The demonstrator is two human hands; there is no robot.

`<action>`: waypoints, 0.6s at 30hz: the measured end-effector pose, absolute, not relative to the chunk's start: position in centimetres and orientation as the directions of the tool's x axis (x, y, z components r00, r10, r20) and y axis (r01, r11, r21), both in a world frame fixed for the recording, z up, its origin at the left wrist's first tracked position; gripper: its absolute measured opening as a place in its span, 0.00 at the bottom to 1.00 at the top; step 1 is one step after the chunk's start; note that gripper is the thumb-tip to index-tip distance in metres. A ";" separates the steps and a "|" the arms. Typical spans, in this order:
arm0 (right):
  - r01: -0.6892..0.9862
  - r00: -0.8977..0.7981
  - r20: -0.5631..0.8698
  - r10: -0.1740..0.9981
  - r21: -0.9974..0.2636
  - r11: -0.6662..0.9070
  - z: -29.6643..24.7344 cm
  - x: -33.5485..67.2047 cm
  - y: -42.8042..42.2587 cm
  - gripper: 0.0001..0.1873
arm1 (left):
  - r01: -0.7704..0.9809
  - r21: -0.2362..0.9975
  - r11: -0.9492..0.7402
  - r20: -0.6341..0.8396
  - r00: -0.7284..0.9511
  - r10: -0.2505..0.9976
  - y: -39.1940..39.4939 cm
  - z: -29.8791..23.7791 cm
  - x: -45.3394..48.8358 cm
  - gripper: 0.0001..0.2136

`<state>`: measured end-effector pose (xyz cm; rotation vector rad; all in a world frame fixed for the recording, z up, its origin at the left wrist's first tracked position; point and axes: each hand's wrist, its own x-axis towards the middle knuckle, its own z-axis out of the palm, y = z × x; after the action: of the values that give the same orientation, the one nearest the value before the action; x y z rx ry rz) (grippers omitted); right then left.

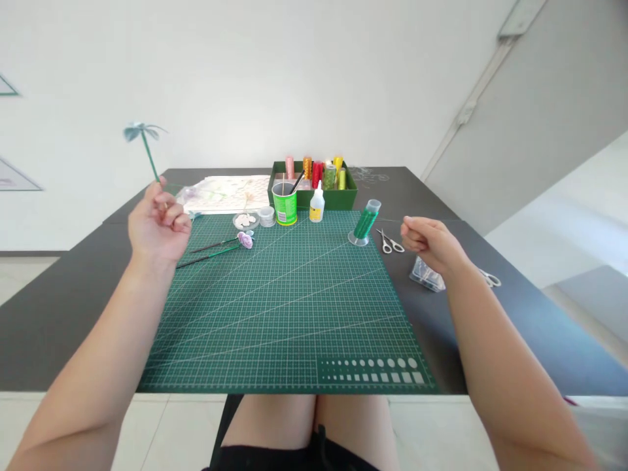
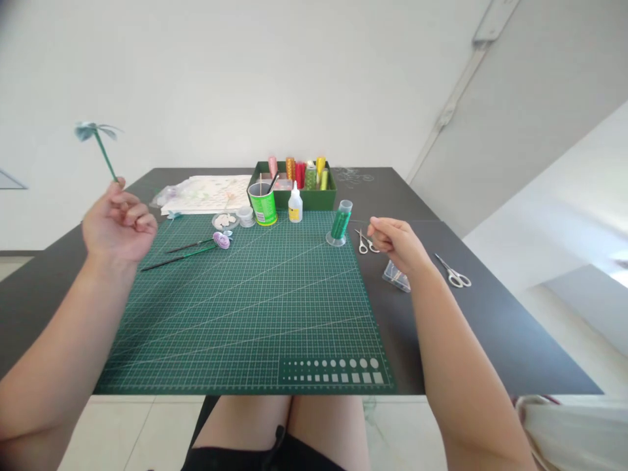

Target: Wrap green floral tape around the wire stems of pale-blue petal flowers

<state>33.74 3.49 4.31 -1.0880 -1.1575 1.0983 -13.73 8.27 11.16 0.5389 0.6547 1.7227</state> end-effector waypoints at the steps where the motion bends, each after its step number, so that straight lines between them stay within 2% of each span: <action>1: -0.098 0.110 0.141 0.984 -0.983 0.152 4.2 34.4 3.6 0.19 | -0.729 0.649 -0.216 0.013 -0.274 0.962 8.0 11.3 -14.4 0.10; 4: -0.171 0.266 0.166 0.950 -0.961 0.216 3.6 36.2 4.1 0.17 | -0.745 0.605 -0.280 -0.002 -0.353 0.936 7.3 10.9 -15.8 0.08; 6: -0.160 0.350 0.148 0.925 -0.964 0.214 3.2 37.3 4.3 0.17 | -0.750 0.590 -0.299 -0.034 -0.393 0.919 7.3 10.1 -16.4 0.09; 12: -0.005 0.369 0.154 0.916 -0.986 0.168 2.6 37.9 4.3 0.22 | -0.736 0.614 -0.286 -0.046 -0.395 0.917 8.3 8.1 -17.7 0.09; 18: 0.273 0.408 0.197 0.892 -0.958 0.087 1.0 38.6 4.9 0.26 | -0.577 0.716 -0.394 0.057 -0.515 0.855 8.9 6.5 -18.8 0.04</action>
<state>38.59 4.88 1.00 -1.4527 -1.1065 0.6408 -18.79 8.89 6.52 0.5309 0.8076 2.0012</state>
